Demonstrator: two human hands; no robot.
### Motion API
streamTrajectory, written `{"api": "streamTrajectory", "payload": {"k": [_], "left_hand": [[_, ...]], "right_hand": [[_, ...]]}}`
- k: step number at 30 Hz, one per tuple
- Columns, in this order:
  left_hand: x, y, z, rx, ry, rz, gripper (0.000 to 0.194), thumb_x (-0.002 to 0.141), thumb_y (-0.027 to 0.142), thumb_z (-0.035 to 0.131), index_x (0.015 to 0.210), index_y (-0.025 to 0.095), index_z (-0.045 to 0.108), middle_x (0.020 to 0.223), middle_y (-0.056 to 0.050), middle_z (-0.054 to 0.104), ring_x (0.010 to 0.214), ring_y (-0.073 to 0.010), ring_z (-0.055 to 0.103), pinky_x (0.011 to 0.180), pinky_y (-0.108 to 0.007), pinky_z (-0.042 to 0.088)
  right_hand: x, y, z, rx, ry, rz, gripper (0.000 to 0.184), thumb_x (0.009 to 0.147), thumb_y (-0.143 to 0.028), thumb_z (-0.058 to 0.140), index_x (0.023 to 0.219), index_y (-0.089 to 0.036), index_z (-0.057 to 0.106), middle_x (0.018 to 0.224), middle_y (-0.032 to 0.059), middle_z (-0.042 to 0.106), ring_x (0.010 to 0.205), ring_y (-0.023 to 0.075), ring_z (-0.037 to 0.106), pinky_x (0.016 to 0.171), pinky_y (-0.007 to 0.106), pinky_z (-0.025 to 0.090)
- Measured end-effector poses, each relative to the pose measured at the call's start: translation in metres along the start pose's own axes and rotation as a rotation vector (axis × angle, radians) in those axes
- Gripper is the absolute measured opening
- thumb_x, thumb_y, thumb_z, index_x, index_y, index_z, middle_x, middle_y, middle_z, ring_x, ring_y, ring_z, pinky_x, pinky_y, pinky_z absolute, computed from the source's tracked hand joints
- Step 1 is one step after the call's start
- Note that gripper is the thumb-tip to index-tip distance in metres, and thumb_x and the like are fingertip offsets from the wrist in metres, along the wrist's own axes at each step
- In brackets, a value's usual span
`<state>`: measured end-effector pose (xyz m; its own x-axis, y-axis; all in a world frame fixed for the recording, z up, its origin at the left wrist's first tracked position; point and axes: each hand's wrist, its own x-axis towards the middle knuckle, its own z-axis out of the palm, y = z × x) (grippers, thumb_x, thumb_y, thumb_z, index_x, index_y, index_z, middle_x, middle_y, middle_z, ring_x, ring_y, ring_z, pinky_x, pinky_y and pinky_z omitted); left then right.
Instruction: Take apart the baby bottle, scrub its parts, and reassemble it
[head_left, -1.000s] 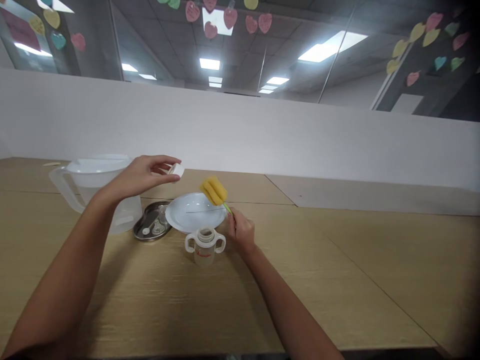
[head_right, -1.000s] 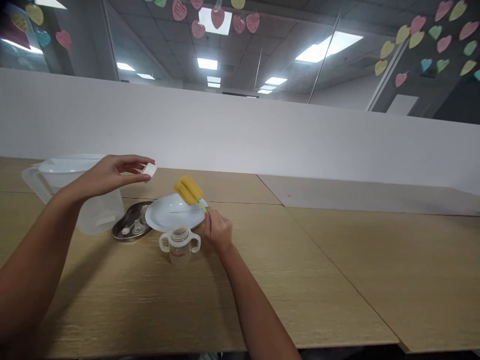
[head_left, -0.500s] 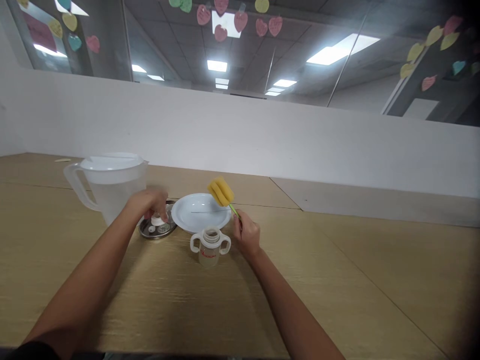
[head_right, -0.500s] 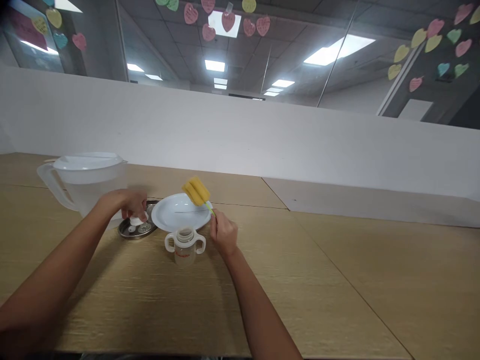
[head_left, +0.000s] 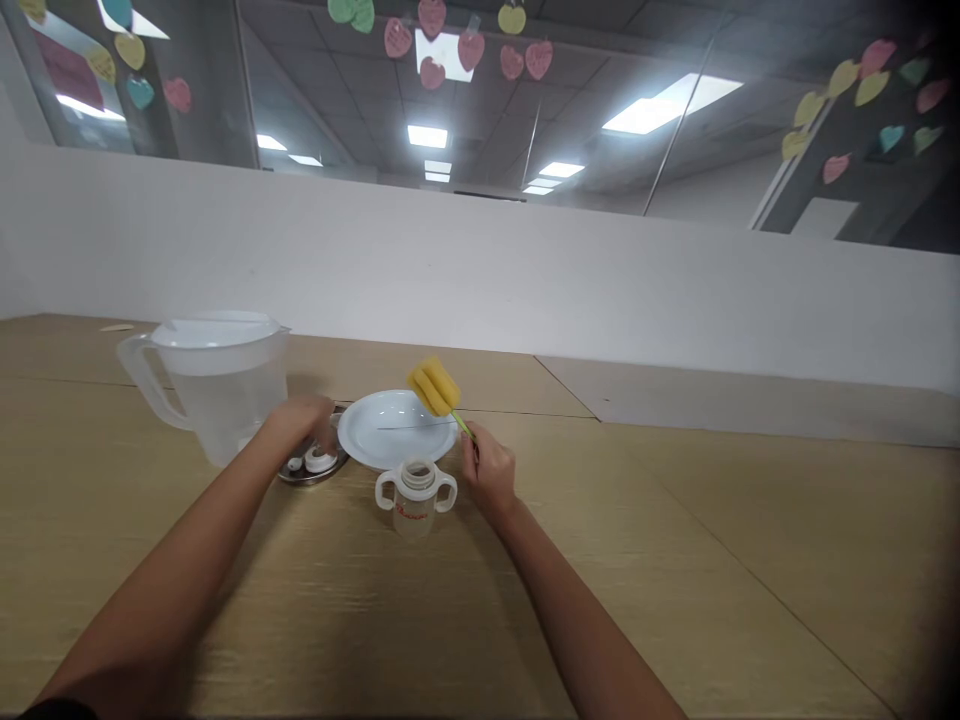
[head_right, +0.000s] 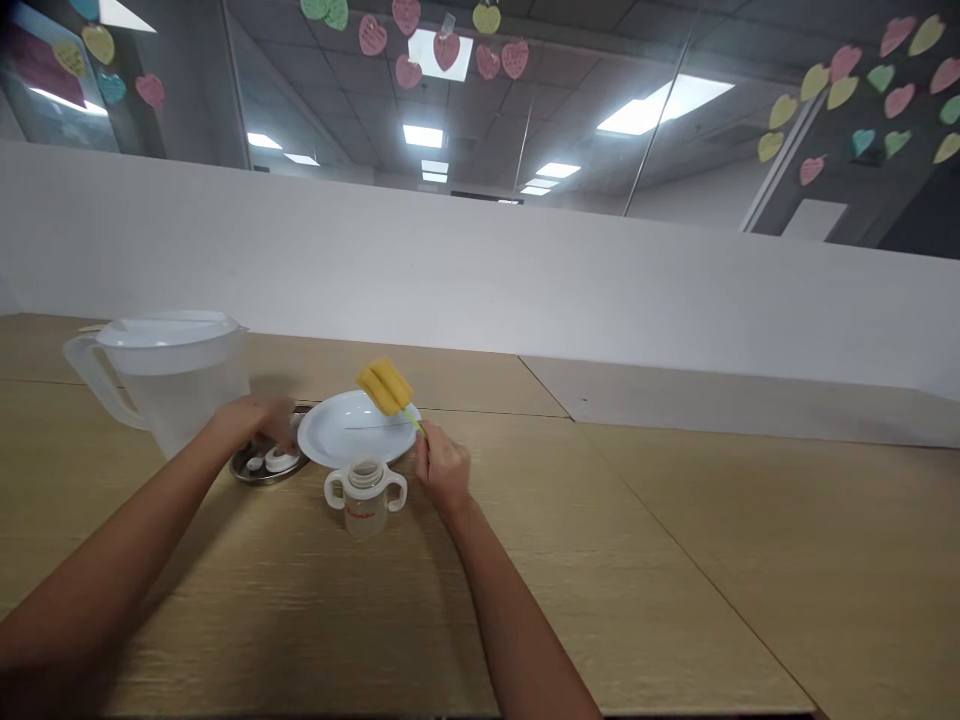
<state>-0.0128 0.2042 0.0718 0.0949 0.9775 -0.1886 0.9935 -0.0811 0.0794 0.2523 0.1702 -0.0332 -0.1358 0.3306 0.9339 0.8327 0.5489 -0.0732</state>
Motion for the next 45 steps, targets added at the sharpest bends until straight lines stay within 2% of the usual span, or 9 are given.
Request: {"api": "streamTrajectory", "payload": {"k": [4,7,14,19,23,32,36,40,45], "left_hand": [[-0.035,0.022,-0.021,0.104,0.189,0.103,0.022,0.076,0.030,0.052,0.075,0.013,0.065,0.091,-0.018,0.067,0.086,-0.0303,0.061,0.069,-0.035,0.044],[-0.062,0.044,-0.028,0.002,0.163,0.422,0.043,0.089,0.038,0.029,0.092,0.016,0.065,0.091,-0.010,0.068,0.080,-0.0215,0.062,0.069,-0.030,0.042],[-0.072,0.077,-0.004,-0.053,-0.044,0.805,0.058,0.066,0.047,0.066,0.119,0.027,0.054,0.112,-0.002,0.061,0.098,-0.0202,0.057,0.078,-0.024,0.040],[-0.066,0.084,0.009,0.015,-0.052,0.791,0.056,0.063,0.040,0.069,0.114,0.024,0.053,0.101,-0.002,0.063,0.089,-0.0203,0.058,0.073,-0.025,0.040],[-0.073,0.077,-0.006,-0.092,-0.013,0.822,0.057,0.059,0.045,0.071,0.110,0.025,0.056,0.095,0.001,0.062,0.086,-0.0180,0.057,0.068,-0.022,0.040],[-0.054,0.034,-0.038,-0.376,0.682,0.669,0.054,0.060,0.039,0.073,0.110,0.023,0.061,0.099,-0.002,0.059,0.090,-0.0189,0.056,0.077,-0.027,0.043],[-0.023,0.023,-0.028,-0.373,0.826,0.619,0.058,0.060,0.033,0.072,0.115,0.019,0.059,0.092,-0.003,0.057,0.083,-0.0186,0.056,0.074,-0.029,0.045],[-0.010,0.021,-0.021,-0.372,0.880,0.695,0.067,0.065,0.029,0.067,0.127,0.017,0.047,0.102,-0.006,0.061,0.089,-0.0198,0.058,0.080,-0.031,0.045],[-0.015,0.026,-0.020,-0.211,0.927,0.703,0.052,0.072,0.019,0.056,0.123,0.016,0.048,0.110,-0.009,0.061,0.098,-0.0215,0.057,0.083,-0.033,0.043]], "right_hand": [[0.000,0.000,0.000,0.011,0.018,0.015,0.025,0.092,-0.022,0.038,0.096,-0.011,0.060,0.067,0.0037,0.064,0.053,0.0090,0.054,0.053,0.019,0.037],[0.000,-0.001,-0.001,0.022,0.013,0.082,0.027,0.093,-0.024,0.036,0.096,-0.011,0.060,0.068,0.0037,0.064,0.054,0.0093,0.055,0.054,0.019,0.038],[0.003,-0.001,-0.003,0.051,0.011,0.164,0.028,0.093,-0.026,0.035,0.098,-0.012,0.059,0.075,0.0047,0.065,0.058,0.0104,0.057,0.057,0.020,0.039],[0.003,-0.002,-0.004,0.054,0.009,0.162,0.027,0.093,-0.026,0.036,0.098,-0.012,0.059,0.074,0.0045,0.065,0.058,0.0108,0.056,0.056,0.020,0.039],[0.005,-0.003,-0.004,0.062,0.030,0.183,0.026,0.092,-0.025,0.037,0.098,-0.013,0.059,0.073,0.0040,0.065,0.058,0.0110,0.057,0.057,0.020,0.040],[0.008,-0.003,-0.007,0.089,0.114,0.157,0.033,0.089,-0.019,0.031,0.108,-0.011,0.056,0.082,0.0078,0.062,0.073,0.0154,0.058,0.067,0.025,0.047],[0.008,-0.006,-0.005,0.108,-0.084,0.088,0.039,0.094,-0.022,0.029,0.129,-0.015,0.046,0.101,0.0086,0.063,0.084,0.0140,0.061,0.072,0.022,0.048],[0.007,-0.007,0.000,-0.037,-0.360,-0.017,0.041,0.094,-0.022,0.030,0.132,-0.023,0.046,0.088,0.0037,0.066,0.071,0.0124,0.062,0.059,0.018,0.045],[0.007,-0.008,0.001,-0.174,-0.418,-0.013,0.043,0.091,-0.019,0.036,0.133,-0.027,0.044,0.078,0.0021,0.065,0.061,0.0115,0.059,0.050,0.018,0.038]]}}
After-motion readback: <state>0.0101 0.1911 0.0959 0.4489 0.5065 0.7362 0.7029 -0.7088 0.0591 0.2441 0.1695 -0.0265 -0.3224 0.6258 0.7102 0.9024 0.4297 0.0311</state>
